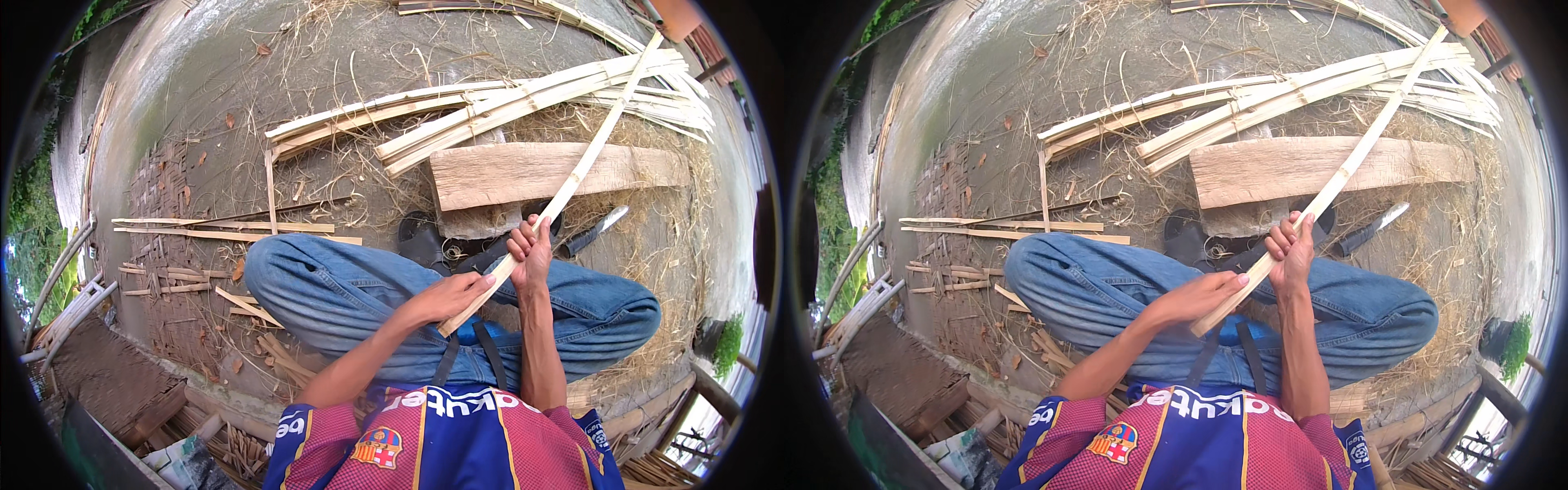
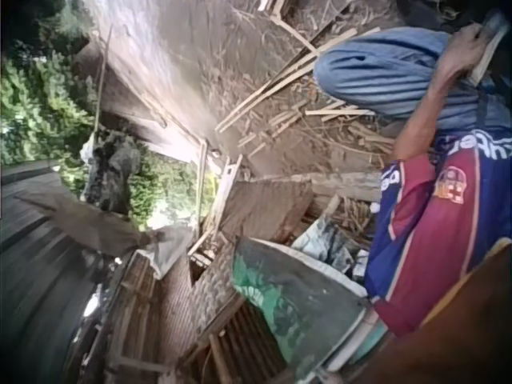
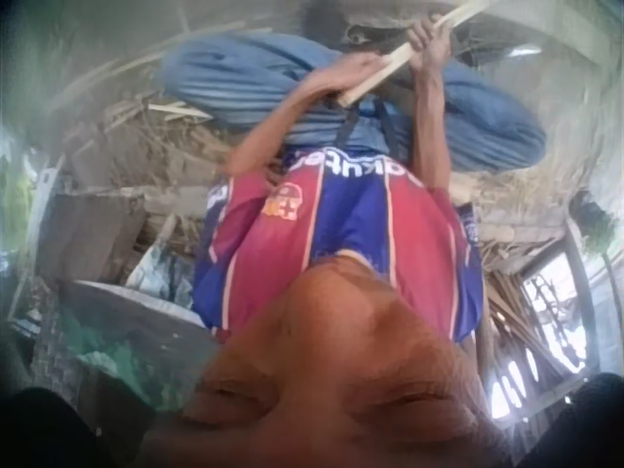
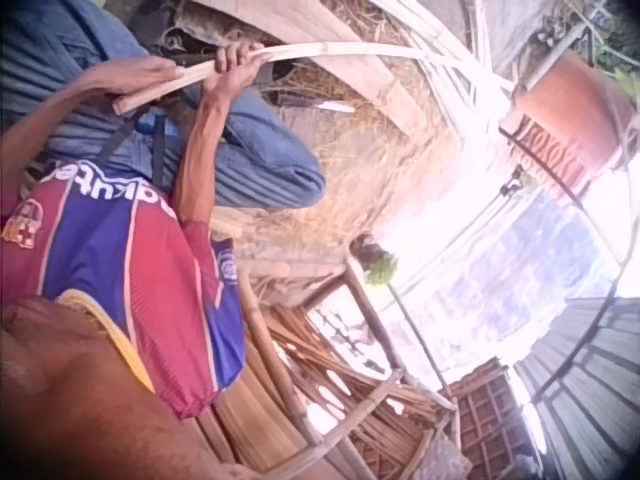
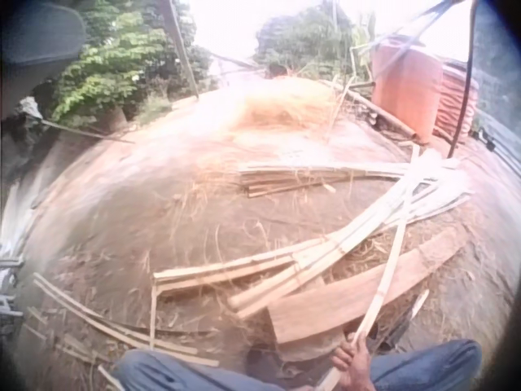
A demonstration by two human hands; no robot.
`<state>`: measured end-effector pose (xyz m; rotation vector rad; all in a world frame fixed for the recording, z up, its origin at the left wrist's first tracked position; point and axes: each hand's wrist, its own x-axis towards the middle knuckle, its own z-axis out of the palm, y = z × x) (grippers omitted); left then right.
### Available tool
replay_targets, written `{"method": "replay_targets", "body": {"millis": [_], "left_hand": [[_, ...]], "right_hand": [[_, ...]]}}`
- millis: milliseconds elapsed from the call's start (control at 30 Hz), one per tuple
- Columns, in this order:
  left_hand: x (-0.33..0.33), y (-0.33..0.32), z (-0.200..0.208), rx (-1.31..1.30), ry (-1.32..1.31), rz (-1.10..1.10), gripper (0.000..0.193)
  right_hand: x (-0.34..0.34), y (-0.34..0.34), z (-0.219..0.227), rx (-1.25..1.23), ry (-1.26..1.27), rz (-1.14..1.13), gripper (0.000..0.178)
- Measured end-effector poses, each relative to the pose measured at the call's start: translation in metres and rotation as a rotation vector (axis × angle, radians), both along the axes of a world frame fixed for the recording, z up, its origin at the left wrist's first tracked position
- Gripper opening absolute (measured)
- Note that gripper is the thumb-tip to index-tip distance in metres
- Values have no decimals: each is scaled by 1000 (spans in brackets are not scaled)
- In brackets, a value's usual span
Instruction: The person sits on the ground and uses a knife to split long bamboo strips into thinner slats. They repeatedly pick up a strip, split it lengthwise, and place the resulting pieces on a pile to the left.
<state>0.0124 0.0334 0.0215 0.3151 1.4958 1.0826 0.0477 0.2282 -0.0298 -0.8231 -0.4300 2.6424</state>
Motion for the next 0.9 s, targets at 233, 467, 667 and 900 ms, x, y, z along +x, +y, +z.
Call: {"method": "replay_targets", "body": {"millis": [233,467,667,900], "left_hand": [[18,47,-30,78,-273,147,40],[26,38,-62,73,367,173,42],[36,46,-76,177,498,166,27],[73,40,-104,173,715,109,31]], "right_hand": [[20,-2,-6,78,-142,54,40],[-11,12,35,1285,-604,-67,42],[-124,-78,85,1448,-89,696,31],[-235,-217,-18,1524,75,1005,36]]}}
